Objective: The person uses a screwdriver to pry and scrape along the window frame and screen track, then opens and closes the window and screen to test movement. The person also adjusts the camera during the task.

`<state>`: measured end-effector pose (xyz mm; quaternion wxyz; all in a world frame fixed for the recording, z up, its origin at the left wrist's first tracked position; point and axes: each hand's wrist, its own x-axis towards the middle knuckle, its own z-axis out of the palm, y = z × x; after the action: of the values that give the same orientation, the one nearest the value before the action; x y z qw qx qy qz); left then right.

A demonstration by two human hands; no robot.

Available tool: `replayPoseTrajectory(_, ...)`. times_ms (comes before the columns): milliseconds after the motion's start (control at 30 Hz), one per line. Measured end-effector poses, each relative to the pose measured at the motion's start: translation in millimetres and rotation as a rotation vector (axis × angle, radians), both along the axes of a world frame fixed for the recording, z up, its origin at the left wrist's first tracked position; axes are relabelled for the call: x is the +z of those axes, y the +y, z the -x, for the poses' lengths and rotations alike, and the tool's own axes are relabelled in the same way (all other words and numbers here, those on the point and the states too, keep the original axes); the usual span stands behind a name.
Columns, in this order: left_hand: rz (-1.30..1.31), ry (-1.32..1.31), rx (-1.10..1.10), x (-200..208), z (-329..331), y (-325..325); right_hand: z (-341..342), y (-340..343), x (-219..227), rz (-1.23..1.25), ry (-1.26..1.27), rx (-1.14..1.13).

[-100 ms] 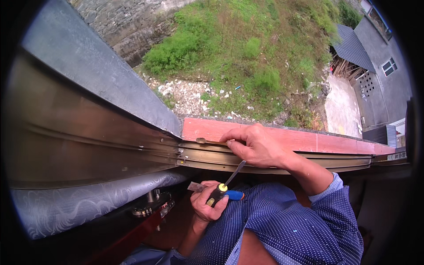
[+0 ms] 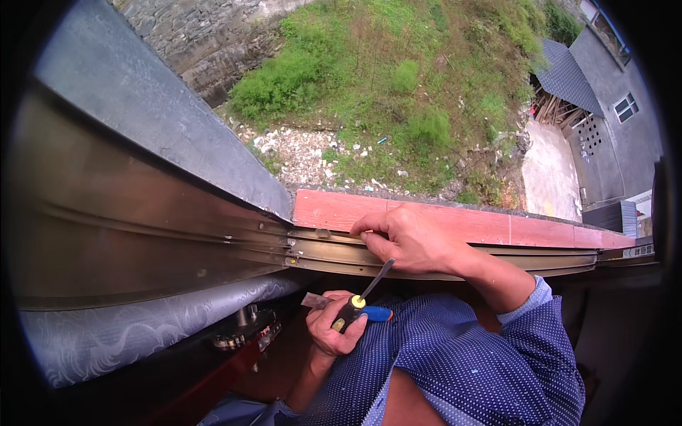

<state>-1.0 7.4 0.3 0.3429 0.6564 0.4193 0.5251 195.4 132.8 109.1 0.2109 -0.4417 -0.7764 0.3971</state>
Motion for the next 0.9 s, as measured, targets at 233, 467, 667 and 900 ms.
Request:
replayPoseTrajectory(233, -0.002, -0.003, 0.009, -1, 2, 1, 14, -1, -9, -0.113, -0.193, 0.088)
replayPoseTrajectory(467, -0.003, -0.001, 0.010, 0, 4, 2, 35, 2, -37, -0.056, -0.016, -0.031)
replayPoseTrajectory(667, -0.002, 0.017, 0.015, 1, 5, 1, 54, -1, -51, -0.008, 0.102, -0.141)
replayPoseTrajectory(900, -0.005, 0.009, 0.006, 0, 6, 0, 47, 3, -46, 0.415, 0.245, -0.167)
